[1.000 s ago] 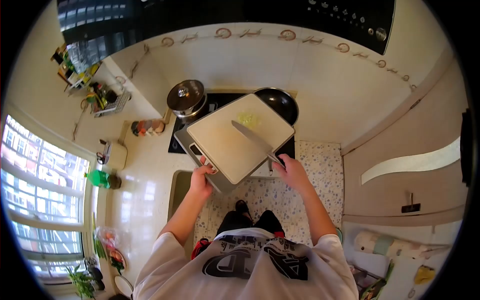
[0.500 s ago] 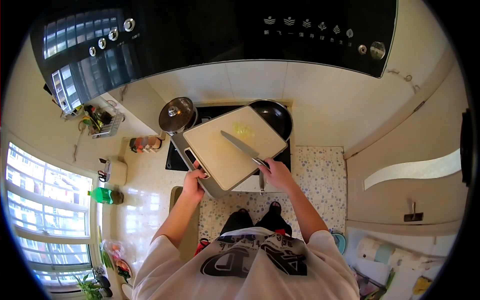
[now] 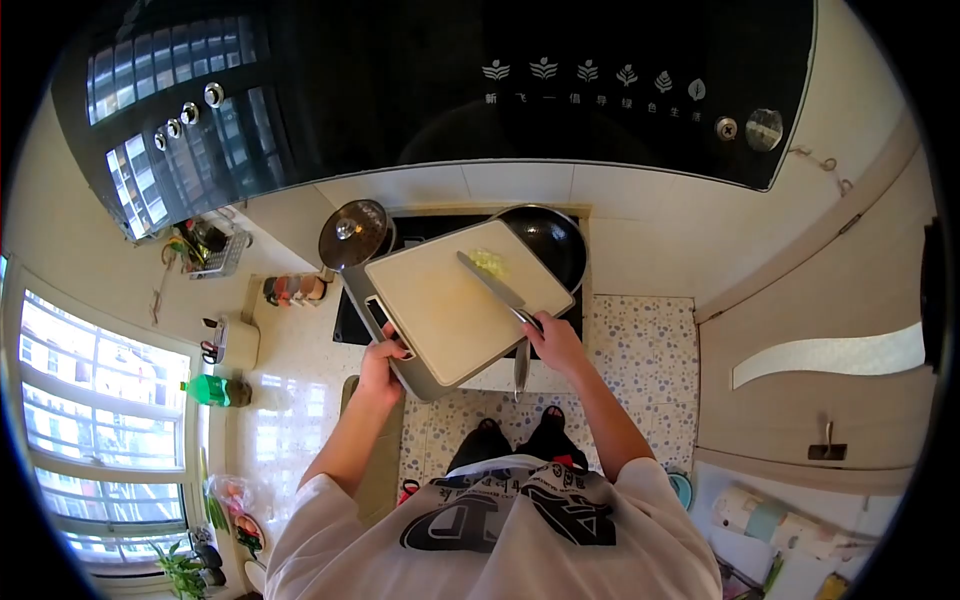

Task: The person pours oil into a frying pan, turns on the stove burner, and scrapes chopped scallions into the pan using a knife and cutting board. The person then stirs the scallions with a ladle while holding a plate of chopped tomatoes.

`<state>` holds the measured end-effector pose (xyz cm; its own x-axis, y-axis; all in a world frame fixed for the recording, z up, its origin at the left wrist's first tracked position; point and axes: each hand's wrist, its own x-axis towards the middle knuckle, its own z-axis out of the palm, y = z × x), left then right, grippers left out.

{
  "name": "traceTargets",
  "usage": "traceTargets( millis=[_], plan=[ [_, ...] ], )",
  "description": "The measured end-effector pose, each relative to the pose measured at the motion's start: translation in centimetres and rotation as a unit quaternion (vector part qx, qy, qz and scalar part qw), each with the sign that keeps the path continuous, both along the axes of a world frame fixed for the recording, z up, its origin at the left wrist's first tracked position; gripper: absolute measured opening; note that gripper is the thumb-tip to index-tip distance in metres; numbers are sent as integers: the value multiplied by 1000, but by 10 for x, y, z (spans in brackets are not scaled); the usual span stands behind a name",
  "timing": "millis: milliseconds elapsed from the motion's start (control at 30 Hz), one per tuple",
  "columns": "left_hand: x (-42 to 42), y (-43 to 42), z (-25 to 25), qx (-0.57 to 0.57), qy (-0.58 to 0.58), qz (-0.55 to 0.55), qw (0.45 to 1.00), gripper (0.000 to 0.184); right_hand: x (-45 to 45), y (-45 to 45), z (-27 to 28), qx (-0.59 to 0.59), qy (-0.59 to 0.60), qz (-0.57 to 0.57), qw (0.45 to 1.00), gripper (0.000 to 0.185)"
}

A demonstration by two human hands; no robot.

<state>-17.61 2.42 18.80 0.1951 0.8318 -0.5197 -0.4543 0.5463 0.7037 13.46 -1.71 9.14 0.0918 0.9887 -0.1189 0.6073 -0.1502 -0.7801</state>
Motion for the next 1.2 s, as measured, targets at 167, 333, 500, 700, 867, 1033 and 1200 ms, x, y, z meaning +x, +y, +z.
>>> traceTargets(
  millis=[167, 333, 500, 700, 867, 1033, 1200],
  plan=[
    [-7, 8, 2, 0, 17, 6, 1000, 58, 7, 7, 1, -31, 13, -12, 999, 39],
    [-1, 12, 26, -2, 32, 12, 999, 55, 14, 12, -6, -33, 7, -22, 999, 40],
    [-4, 19, 36, 4, 40, 1, 999, 56, 19, 17, -7, -63, 14, -42, 997, 44],
    [-5, 21, 50, 7, 47, -1, 999, 52, 28, 22, -21, -81, 20, -75, 994, 49],
    [-9, 23, 57, 20, 48, -6, 999, 49, 36, 25, -32, -83, 23, -86, 993, 52],
    [-11, 24, 61, 25, 46, -8, 999, 47, 41, 27, -48, -62, 34, -121, 990, 53],
    [-12, 26, 64, 33, 53, 4, 998, 46, 44, 24, -51, -63, 83, -156, 982, 51]
  ],
)
